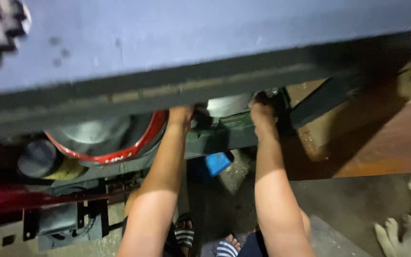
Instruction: The person removes a motorcycle side cover using a cordless impact wrench, then detaches the engine casing and a blue circular component. The removed parts are placed on the floor.
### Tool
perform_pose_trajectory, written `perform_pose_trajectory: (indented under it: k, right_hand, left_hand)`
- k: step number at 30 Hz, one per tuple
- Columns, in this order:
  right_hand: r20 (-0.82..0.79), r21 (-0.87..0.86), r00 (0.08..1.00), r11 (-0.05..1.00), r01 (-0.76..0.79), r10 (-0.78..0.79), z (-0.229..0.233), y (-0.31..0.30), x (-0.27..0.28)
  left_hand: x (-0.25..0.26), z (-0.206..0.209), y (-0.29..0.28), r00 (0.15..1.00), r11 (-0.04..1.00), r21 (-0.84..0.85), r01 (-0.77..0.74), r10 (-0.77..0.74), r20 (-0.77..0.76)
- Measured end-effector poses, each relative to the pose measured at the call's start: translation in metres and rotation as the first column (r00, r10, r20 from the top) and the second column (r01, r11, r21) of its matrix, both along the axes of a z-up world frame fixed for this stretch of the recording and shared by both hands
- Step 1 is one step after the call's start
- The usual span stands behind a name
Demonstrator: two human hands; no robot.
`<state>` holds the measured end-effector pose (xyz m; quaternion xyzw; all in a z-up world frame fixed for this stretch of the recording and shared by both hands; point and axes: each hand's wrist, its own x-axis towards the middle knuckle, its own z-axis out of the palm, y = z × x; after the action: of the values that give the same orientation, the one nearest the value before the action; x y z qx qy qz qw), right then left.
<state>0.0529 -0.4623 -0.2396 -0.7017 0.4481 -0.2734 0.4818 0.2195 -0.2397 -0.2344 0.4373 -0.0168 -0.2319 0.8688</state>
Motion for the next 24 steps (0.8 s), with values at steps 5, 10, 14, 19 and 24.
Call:
perform_pose_trajectory:
  k: [5,10,14,19,24]
  right_hand:
    - [0.223,0.315,0.973,0.941,-0.124,0.054,0.025,0.006,-0.003]
    - [0.080,0.281,0.993,0.954,-0.103,0.083,0.054,0.017,-0.013]
    - [0.235,0.457,0.971,0.875,-0.158,0.053,0.068,0.020,-0.014]
    - [0.341,0.539,0.940,0.824,-0.172,-0.027,0.055,0.015,-0.008]
    - [0.378,0.538,0.924,0.827,-0.165,-0.061,0.019,0.002,0.019]
  left_hand:
    - [0.007,0.021,-0.012,0.998,0.997,0.058,0.058,-0.057,-0.023]
    - [0.002,0.040,-0.005,0.988,0.985,0.096,0.146,-0.141,-0.064]
    - [-0.005,0.063,0.001,0.965,0.965,0.012,0.262,-0.262,-0.007]
    - [-0.019,0.087,0.001,0.972,0.930,-0.288,0.227,-0.235,0.007]
    - [-0.006,0.089,-0.008,0.960,0.862,-0.423,0.280,-0.238,0.149]
